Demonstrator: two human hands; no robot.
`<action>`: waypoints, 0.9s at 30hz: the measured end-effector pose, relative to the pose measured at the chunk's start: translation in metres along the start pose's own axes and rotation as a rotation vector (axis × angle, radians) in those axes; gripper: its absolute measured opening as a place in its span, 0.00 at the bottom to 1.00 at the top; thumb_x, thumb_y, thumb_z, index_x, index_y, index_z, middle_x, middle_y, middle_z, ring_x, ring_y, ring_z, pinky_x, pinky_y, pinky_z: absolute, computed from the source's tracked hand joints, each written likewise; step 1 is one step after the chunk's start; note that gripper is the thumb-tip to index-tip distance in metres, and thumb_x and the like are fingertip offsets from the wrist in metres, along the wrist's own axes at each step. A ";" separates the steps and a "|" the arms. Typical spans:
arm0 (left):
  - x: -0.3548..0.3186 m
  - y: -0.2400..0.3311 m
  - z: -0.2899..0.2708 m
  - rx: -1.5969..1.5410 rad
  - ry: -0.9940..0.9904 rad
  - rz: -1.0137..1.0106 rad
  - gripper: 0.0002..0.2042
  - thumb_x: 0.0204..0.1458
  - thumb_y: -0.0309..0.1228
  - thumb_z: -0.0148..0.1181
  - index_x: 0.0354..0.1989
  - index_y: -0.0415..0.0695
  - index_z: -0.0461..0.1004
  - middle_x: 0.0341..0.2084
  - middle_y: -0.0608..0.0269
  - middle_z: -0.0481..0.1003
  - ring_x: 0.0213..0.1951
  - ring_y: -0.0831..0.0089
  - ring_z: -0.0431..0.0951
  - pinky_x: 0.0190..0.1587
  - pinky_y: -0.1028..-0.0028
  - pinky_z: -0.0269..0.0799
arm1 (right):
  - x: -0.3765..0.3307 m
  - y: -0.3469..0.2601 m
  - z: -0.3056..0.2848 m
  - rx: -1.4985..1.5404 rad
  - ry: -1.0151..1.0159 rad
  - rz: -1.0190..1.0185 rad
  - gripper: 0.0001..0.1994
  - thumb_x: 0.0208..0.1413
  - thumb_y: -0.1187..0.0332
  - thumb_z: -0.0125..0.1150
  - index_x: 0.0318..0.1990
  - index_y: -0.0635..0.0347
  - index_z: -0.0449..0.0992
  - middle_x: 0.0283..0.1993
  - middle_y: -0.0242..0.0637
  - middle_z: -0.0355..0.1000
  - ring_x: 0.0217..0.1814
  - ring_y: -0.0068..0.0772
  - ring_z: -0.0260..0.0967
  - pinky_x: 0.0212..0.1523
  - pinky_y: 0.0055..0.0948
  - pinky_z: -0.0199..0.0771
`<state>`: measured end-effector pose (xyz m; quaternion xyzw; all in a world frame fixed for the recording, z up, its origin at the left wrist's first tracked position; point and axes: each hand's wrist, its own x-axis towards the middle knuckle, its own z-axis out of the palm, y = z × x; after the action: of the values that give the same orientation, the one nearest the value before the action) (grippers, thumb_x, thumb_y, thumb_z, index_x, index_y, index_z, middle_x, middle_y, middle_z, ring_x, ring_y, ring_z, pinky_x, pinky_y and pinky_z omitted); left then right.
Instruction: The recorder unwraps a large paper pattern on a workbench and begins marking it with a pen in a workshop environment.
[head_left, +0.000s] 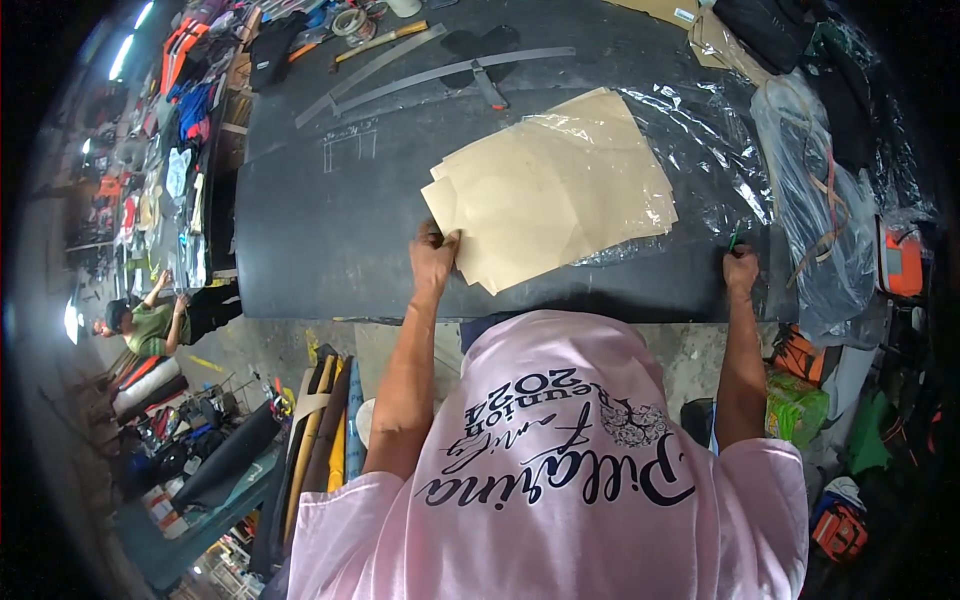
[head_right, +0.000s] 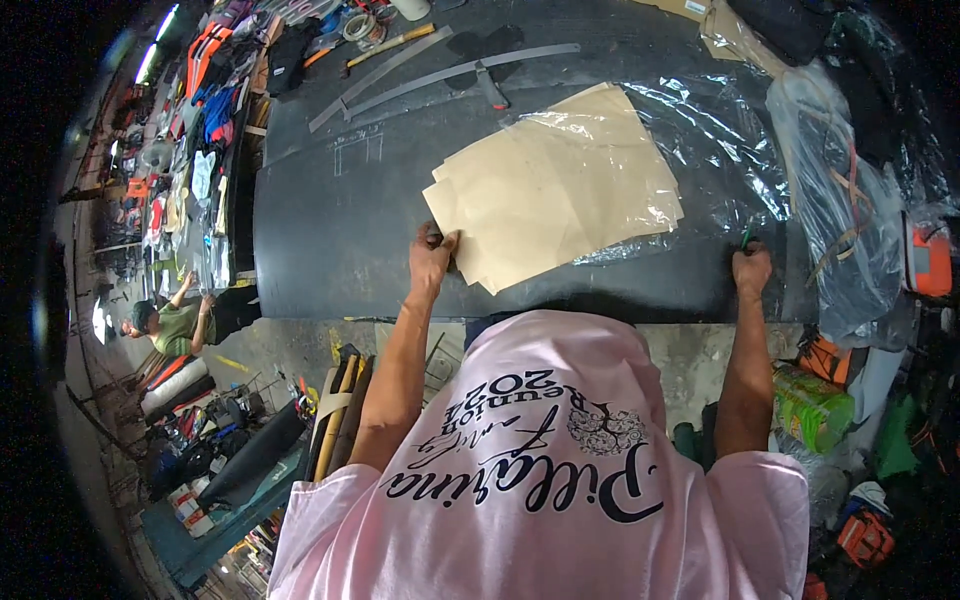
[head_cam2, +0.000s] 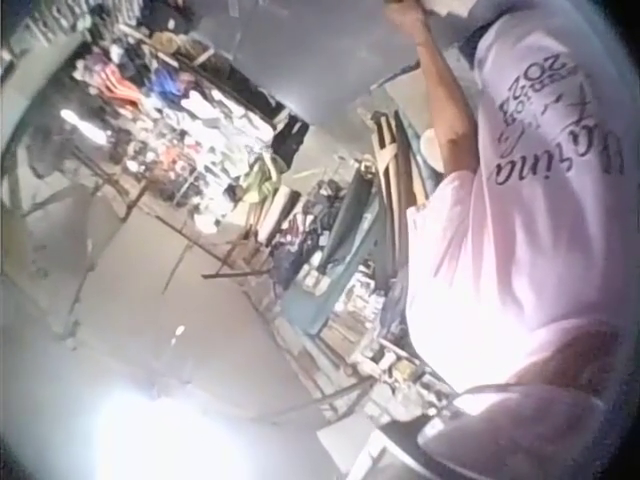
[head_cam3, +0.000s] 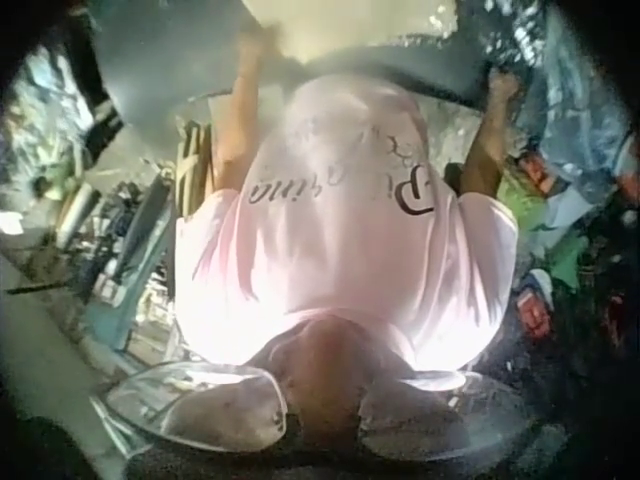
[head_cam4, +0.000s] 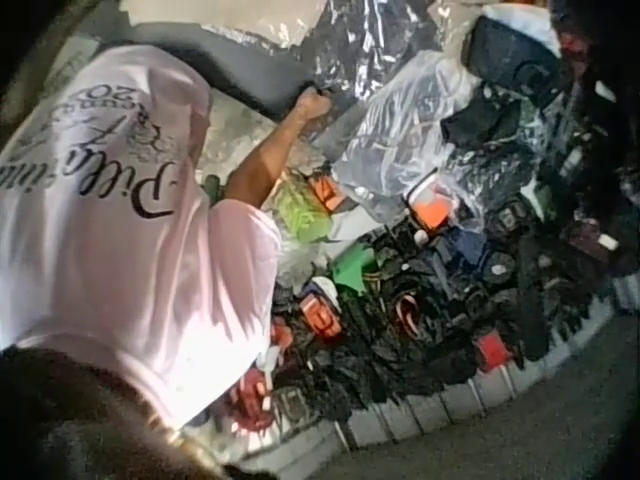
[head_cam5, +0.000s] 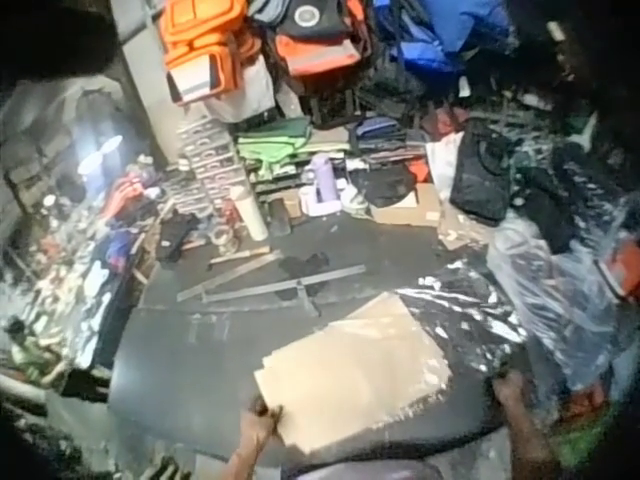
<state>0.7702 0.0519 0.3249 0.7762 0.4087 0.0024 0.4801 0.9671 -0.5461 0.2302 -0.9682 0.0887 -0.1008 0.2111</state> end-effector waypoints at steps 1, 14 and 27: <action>0.001 -0.013 0.000 0.001 0.001 -0.006 0.25 0.54 0.37 0.65 0.55 0.31 0.71 0.39 0.50 0.80 0.39 0.66 0.80 0.43 0.69 0.75 | 0.000 0.004 -0.001 -0.001 -0.006 -0.002 0.12 0.45 0.69 0.64 0.38 0.63 0.78 0.34 0.49 0.77 0.38 0.48 0.77 0.44 0.40 0.74; -0.023 -0.022 0.029 -0.207 -0.032 -0.047 0.25 0.48 0.32 0.70 0.54 0.34 0.71 0.42 0.47 0.80 0.43 0.59 0.82 0.47 0.66 0.76 | -0.101 -0.079 -0.041 0.381 0.102 0.402 0.08 0.55 0.72 0.51 0.40 0.64 0.73 0.34 0.35 0.70 0.38 0.30 0.66 0.45 0.34 0.67; -0.029 0.006 0.028 -0.137 -0.101 -0.034 0.25 0.42 0.27 0.73 0.50 0.34 0.72 0.38 0.48 0.82 0.39 0.65 0.84 0.43 0.68 0.79 | -0.069 -0.238 0.026 0.054 -0.317 -0.327 0.21 0.57 0.62 0.61 0.59 0.40 0.72 0.57 0.42 0.62 0.51 0.53 0.71 0.49 0.47 0.75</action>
<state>0.7652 0.0116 0.3256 0.7336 0.3961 -0.0170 0.5520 0.9376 -0.3078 0.2977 -0.9674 -0.1062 0.0174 0.2293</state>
